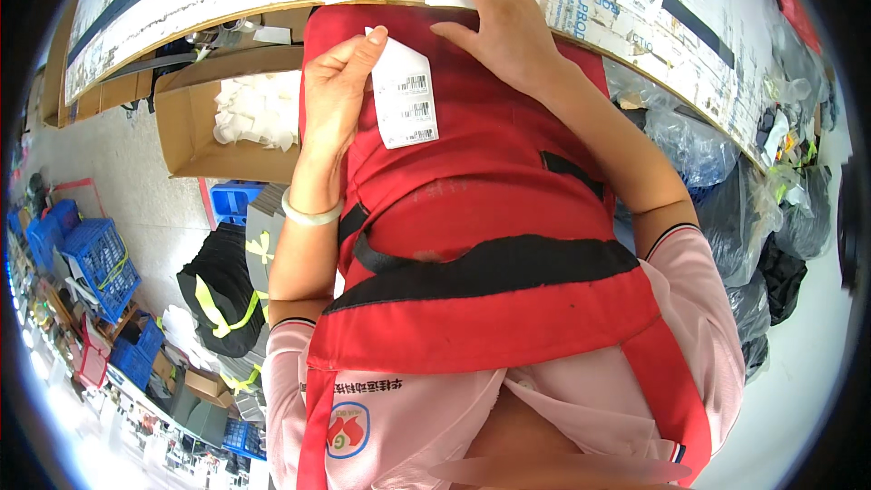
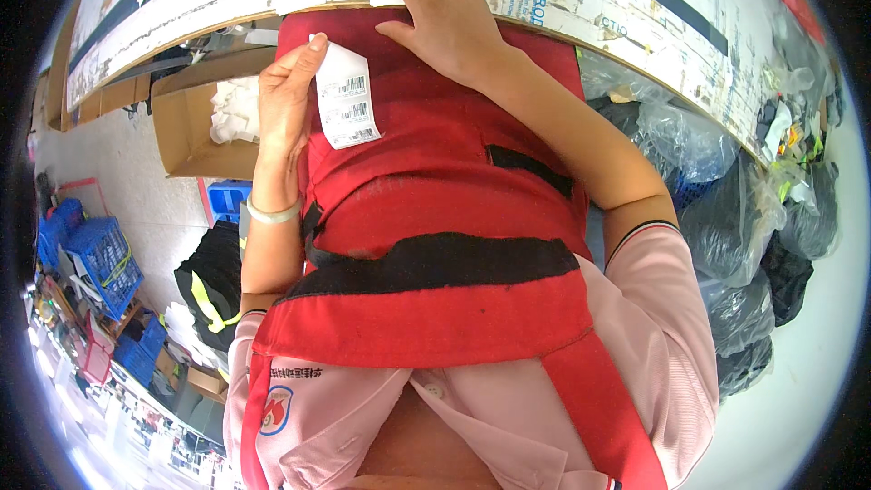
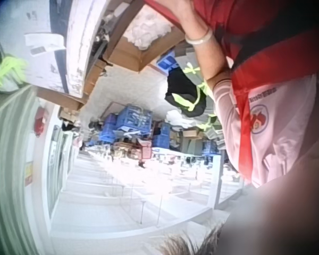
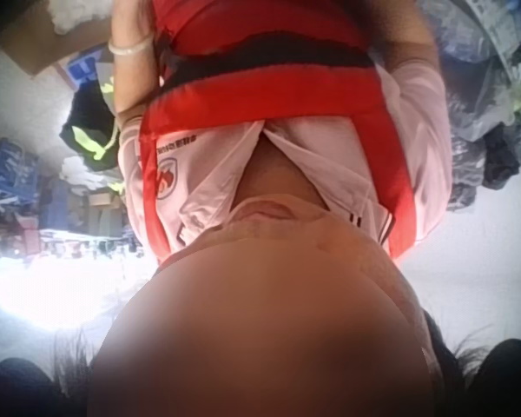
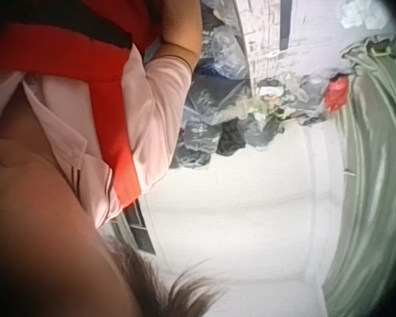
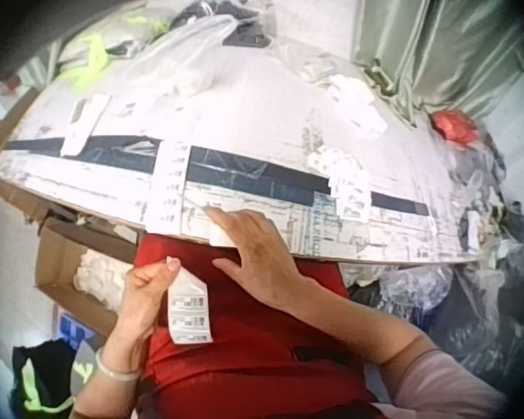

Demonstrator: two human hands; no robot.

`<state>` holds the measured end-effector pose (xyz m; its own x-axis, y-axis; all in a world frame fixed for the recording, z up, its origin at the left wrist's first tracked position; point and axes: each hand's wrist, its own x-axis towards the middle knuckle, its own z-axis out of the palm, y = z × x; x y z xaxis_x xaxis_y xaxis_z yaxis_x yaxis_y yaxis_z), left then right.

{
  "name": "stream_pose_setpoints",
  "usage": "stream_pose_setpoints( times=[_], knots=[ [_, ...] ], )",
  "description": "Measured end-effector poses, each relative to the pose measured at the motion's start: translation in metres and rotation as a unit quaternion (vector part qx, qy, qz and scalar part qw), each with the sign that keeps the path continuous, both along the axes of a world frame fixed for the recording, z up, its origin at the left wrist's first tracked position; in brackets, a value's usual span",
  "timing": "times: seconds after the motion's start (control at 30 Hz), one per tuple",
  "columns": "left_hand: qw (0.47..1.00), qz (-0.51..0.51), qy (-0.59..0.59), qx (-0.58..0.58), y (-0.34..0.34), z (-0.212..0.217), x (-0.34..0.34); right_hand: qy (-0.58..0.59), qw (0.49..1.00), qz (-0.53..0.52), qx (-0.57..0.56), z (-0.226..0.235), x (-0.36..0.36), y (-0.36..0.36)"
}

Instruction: Manually checking or preparing a strip of product labels at a workstation.

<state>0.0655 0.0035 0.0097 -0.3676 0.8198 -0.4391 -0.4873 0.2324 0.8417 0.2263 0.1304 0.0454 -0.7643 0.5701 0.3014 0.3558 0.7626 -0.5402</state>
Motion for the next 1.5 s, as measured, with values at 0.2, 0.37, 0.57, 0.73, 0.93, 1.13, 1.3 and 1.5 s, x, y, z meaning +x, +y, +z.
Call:
stream_pose_setpoints(
  times=[0.2,0.37,0.57,0.73,0.93,1.13,1.3,1.5],
  knots=[
    [1.0,-0.017,0.003,0.015,-0.003,-0.003,-0.002,-0.02,0.998,-0.028,-0.051,-0.004,-0.009,0.004],
    [0.999,-0.03,-0.006,0.031,-0.004,-0.004,-0.002,-0.008,0.998,-0.031,-0.047,-0.011,-0.011,0.007],
    [0.999,-0.029,-0.011,0.031,-0.005,-0.005,-0.003,-0.007,0.998,-0.038,-0.046,-0.013,-0.013,0.009],
    [0.999,-0.028,-0.016,0.032,-0.005,-0.003,-0.001,-0.009,0.999,-0.037,-0.02,-0.014,-0.012,0.009],
    [0.999,-0.023,-0.013,0.035,-0.005,-0.005,-0.001,0.08,0.993,-0.061,0.054,-0.002,-0.008,0.007],
    [0.999,-0.023,-0.018,0.025,-0.005,-0.003,-0.001,0.094,0.898,-0.118,-0.413,0.006,0.019,0.03],
    [0.999,-0.029,-0.016,0.025,-0.004,-0.001,0.001,0.051,0.872,-0.137,-0.467,0.003,0.023,0.038],
    [0.999,-0.029,-0.013,0.025,-0.005,-0.004,-0.001,0.023,0.841,-0.144,-0.522,0.0,0.024,0.046]
  ],
)
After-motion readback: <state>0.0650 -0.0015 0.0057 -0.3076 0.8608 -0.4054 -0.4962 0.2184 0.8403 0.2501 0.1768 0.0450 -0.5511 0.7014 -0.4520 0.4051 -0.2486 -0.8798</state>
